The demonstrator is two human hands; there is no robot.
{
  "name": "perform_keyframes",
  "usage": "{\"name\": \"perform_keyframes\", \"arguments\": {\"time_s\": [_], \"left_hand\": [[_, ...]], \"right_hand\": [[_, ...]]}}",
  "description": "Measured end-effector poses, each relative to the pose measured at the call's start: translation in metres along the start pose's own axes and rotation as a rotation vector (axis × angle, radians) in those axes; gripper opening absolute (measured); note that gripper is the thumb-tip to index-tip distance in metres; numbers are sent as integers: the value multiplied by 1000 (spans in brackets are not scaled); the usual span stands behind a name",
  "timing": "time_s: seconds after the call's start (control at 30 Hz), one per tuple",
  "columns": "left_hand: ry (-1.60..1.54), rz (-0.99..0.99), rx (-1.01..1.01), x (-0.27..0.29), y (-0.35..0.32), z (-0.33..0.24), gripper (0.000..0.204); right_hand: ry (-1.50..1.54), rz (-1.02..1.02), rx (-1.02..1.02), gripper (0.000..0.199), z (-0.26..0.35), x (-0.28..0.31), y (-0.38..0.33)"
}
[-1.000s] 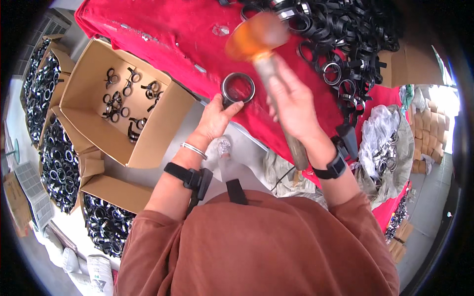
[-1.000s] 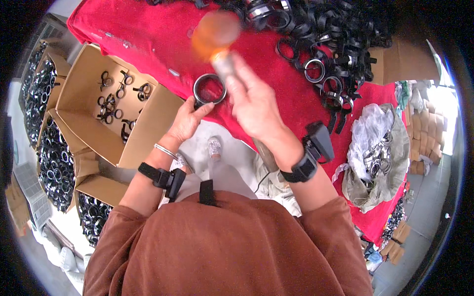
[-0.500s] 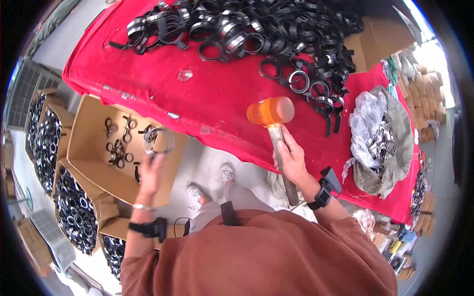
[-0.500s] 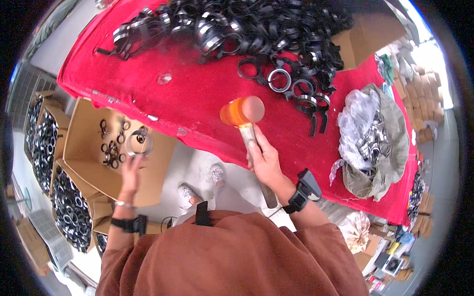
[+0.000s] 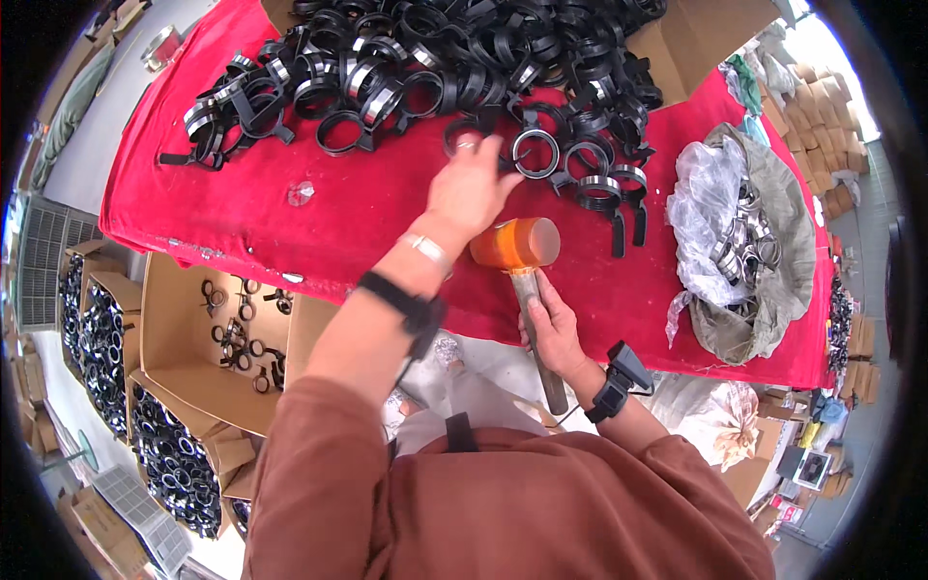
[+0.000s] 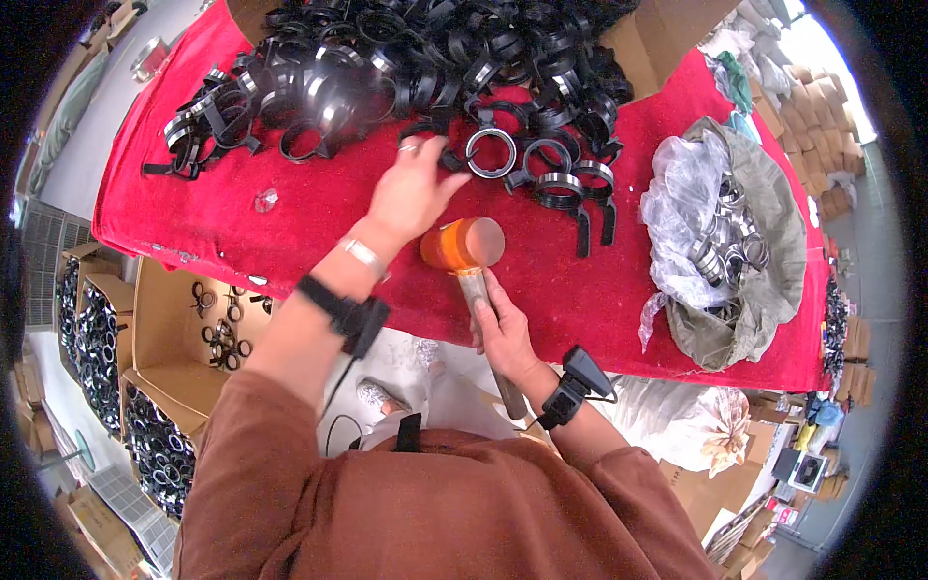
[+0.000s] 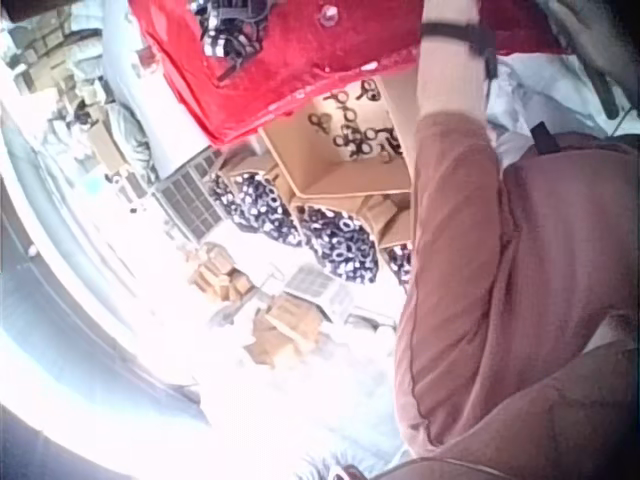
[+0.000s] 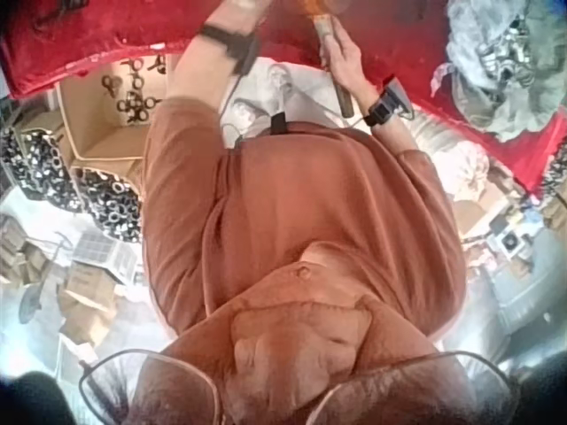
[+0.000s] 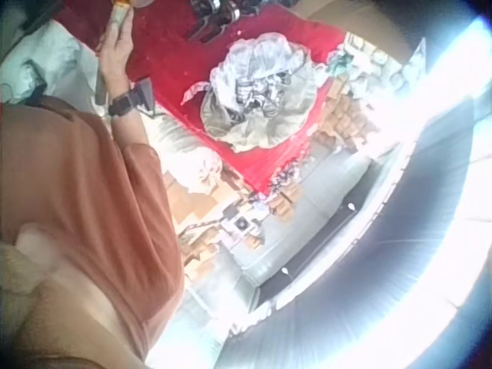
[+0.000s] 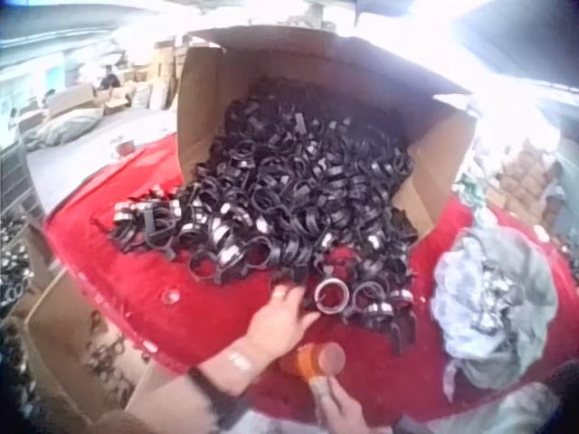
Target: Hammering rubber rings into a metal component on a workstation table.
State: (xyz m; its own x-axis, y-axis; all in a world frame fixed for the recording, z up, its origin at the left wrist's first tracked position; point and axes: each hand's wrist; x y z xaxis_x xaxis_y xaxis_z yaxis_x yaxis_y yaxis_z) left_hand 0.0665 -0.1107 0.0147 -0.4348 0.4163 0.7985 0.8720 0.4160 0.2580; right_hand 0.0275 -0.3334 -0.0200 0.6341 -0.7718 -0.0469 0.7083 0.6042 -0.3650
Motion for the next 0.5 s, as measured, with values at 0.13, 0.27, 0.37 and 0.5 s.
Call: {"name": "perform_keyframes", "arguments": {"time_s": [0.13, 0.27, 0.37, 0.5], "left_hand": [[-75, -2, -106, -31, 27, -5, 25], [-526, -139, 220, -25, -4, 28, 16], [-1037, -152, 435, 27, -47, 46, 18], [-1323, -189, 586, 66, -114, 80, 12]], "right_hand": [[40, 10, -17, 52, 4, 2, -1], [82, 18, -26, 52, 3, 7, 1], [139, 22, -33, 52, -1, 11, 3], [55, -2, -42, 51, 5, 6, 1]]}}
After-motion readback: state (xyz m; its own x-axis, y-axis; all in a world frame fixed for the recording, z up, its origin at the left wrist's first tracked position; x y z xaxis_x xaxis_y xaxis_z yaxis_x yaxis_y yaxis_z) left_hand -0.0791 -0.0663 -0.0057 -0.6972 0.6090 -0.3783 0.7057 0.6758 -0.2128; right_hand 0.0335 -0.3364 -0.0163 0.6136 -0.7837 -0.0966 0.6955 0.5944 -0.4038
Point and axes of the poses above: each hand's wrist, its own y-axis towards the middle knuckle, its own x-axis out of the back of the hand, z = x × y, and after that the axes turned 7 degrees about y, right-handed
